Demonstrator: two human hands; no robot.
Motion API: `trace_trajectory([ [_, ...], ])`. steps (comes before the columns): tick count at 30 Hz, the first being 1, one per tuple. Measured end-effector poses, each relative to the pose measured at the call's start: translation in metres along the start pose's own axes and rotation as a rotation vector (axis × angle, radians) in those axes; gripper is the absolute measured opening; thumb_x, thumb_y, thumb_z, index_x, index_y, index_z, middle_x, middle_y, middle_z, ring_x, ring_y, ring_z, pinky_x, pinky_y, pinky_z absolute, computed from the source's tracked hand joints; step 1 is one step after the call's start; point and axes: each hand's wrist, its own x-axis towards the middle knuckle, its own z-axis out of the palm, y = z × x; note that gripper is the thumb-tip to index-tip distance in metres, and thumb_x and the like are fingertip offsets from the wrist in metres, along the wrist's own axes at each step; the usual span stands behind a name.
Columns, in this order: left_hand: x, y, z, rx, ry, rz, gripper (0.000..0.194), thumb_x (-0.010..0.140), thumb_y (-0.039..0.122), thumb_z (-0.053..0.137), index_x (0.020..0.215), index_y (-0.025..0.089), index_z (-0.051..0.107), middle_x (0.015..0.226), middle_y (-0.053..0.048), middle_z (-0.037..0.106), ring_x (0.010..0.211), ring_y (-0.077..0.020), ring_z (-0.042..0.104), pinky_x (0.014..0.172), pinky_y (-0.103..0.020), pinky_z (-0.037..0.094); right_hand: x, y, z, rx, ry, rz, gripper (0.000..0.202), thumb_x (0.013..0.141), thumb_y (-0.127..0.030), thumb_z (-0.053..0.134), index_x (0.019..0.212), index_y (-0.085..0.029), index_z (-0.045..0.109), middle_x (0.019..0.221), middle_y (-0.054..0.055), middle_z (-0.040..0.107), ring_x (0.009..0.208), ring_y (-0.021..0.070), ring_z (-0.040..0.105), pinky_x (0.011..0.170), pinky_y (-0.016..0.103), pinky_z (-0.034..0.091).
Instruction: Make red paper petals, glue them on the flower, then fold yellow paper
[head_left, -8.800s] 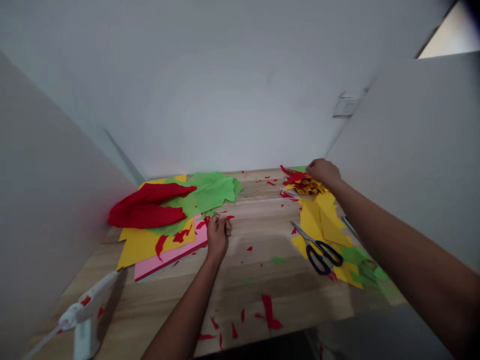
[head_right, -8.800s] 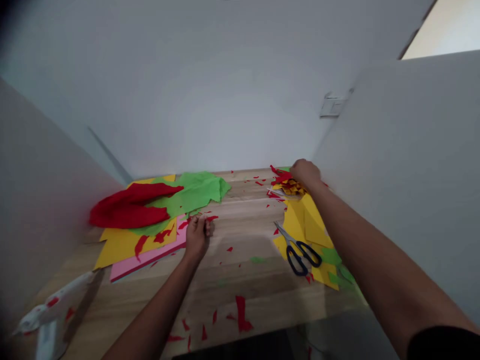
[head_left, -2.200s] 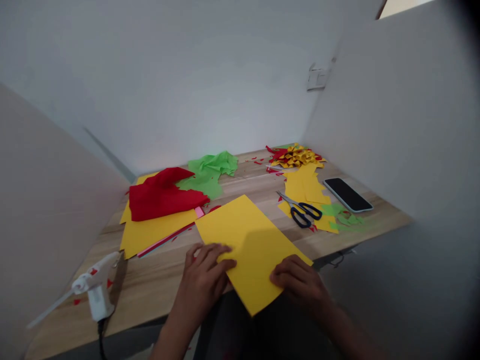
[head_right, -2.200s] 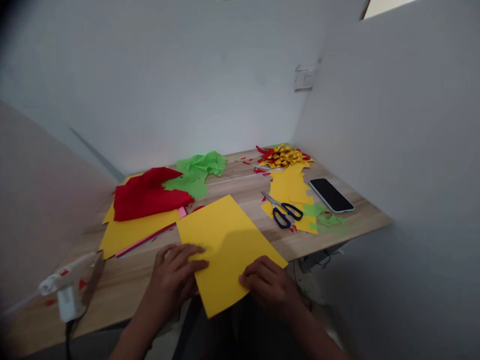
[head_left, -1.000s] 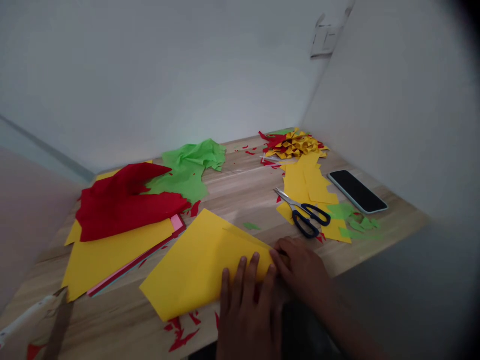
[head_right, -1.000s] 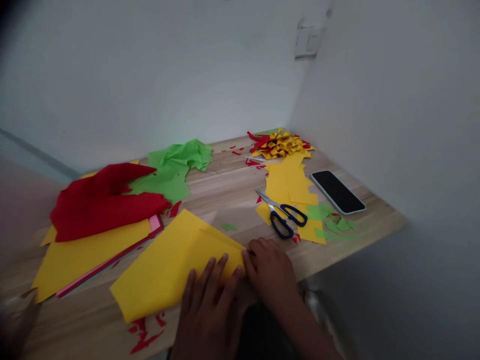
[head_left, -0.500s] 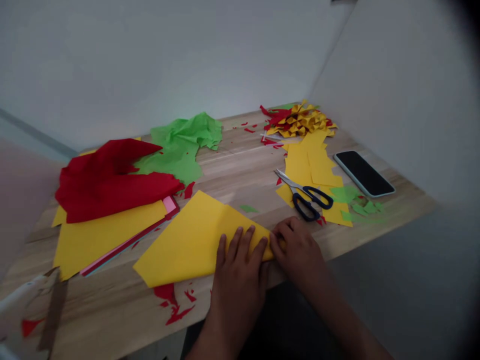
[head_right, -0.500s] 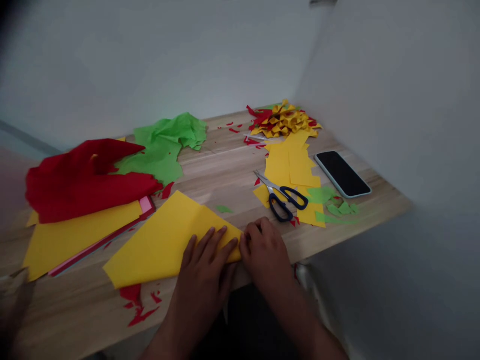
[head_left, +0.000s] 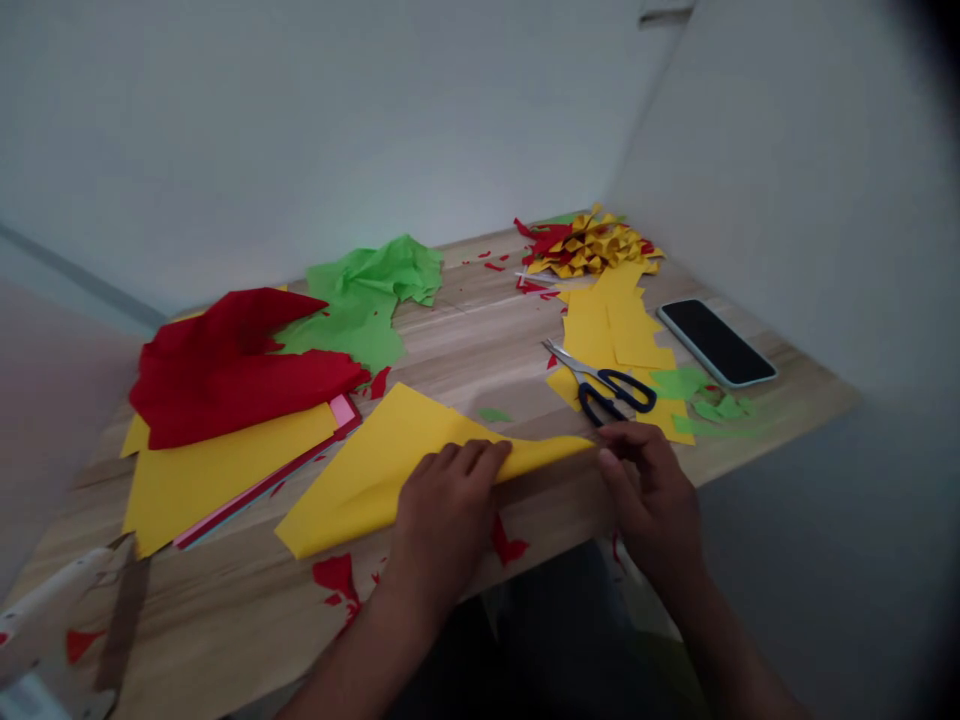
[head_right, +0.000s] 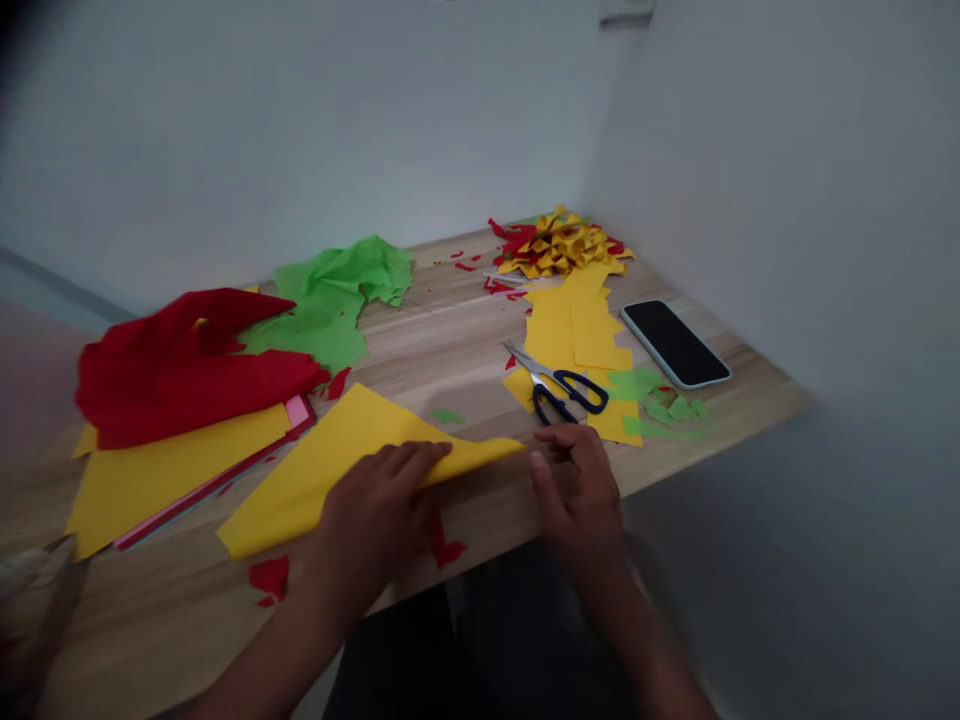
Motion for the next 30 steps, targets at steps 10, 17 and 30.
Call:
trace_trajectory([
  [10, 0.023, -0.01, -0.116, -0.787, 0.66, -0.079, 0.021, 0.076, 0.027, 0.072, 0.095, 0.02, 0.072, 0.084, 0.0, 0.069, 0.075, -0.0169, 0.062, 0.071, -0.026, 0.049, 0.049, -0.072, -0.045, -0.176, -0.001, -0.513, 0.083, 0.083, -0.046, 0.068, 0.152, -0.024, 0.026, 0.149, 0.016, 0.039, 0.139, 0.0357, 0.036, 0.11, 0.057, 0.034],
  [17, 0.027, 0.006, -0.116, -1.646, 0.496, 0.109, 0.018, 0.056, 0.012, 0.07, 0.07, 0.022, 0.066, 0.083, 0.0, 0.061, 0.087, -0.0178, 0.06, 0.088, -0.034, 0.049, 0.068, -0.156, -0.056, -0.443, 0.088, -0.683, 0.058, 0.088, -0.034, 0.064, 0.142, -0.02, 0.045, 0.144, 0.016, 0.047, 0.133, 0.0347, 0.04, 0.108, 0.052, 0.033],
  [30, 0.002, -0.018, -0.012, -1.595, 0.526, -0.642, 0.067, 0.075, 0.035, 0.075, 0.135, 0.022, 0.049, 0.131, -0.012, 0.061, 0.107, -0.0209, 0.065, 0.085, -0.03, 0.054, 0.0, -0.107, 0.019, -0.724, -0.526, -0.46, 0.016, 0.089, -0.018, 0.06, 0.103, -0.019, 0.067, 0.093, 0.008, 0.067, 0.081, 0.0239, 0.063, 0.069, 0.034, 0.045],
])
